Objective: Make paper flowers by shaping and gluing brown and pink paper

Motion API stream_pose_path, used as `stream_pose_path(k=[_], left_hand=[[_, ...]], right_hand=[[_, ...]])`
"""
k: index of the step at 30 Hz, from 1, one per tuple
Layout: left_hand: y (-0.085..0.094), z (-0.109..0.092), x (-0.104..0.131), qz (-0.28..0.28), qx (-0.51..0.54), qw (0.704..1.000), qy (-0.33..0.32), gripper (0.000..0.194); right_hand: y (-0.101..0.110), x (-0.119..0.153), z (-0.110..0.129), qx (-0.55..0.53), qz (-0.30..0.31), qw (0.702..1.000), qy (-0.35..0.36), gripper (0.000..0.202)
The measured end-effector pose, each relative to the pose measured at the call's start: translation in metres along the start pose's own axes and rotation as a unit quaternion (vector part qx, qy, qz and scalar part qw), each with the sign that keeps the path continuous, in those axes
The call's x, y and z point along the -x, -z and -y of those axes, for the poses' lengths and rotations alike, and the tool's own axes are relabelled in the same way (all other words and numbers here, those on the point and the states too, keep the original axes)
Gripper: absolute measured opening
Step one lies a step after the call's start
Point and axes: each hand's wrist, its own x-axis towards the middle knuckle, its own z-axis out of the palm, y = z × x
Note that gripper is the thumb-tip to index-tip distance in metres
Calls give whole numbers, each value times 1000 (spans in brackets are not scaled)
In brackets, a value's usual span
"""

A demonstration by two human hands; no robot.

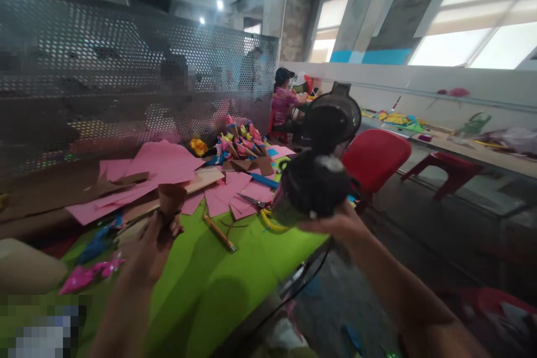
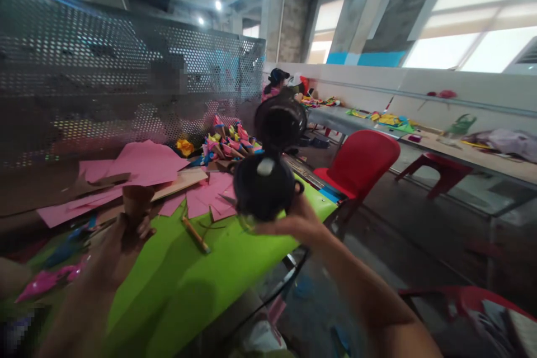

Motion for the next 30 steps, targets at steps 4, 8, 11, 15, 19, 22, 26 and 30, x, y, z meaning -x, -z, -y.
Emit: stream_pose_path(k=[4, 8, 11, 15, 19, 22, 26, 30], left_hand=[[-2, 0, 0, -24, 23, 999, -2, 44], [-3, 0, 0, -29, 36, 999, -8, 40], [0, 1, 0, -25, 27, 999, -3, 36], [3, 4, 3, 3, 27, 1000, 1, 32], [4, 6, 8, 31, 49, 998, -1, 31], [5, 7, 10, 49, 59, 997, -5, 35], [9, 11, 10, 79, 66, 995, 8, 48], [14, 17, 7, 106, 80, 991, 2, 42]], right_hand=[[22, -58, -23, -78, -128, 989, 17, 69], [47, -110, -63, -45, -202, 977, 41, 68], [59, -131, -97, -43, -228, 973, -11, 68], [58, -140, -133, -38, -246, 966, -72, 68], [51, -141, -157, -64, -234, 966, -91, 61], [51, -141, -168, -54, -227, 965, -118, 51], [55, -139, -168, -26, -199, 971, -130, 55], [54, -135, -156, 24, -184, 977, -106, 53]])
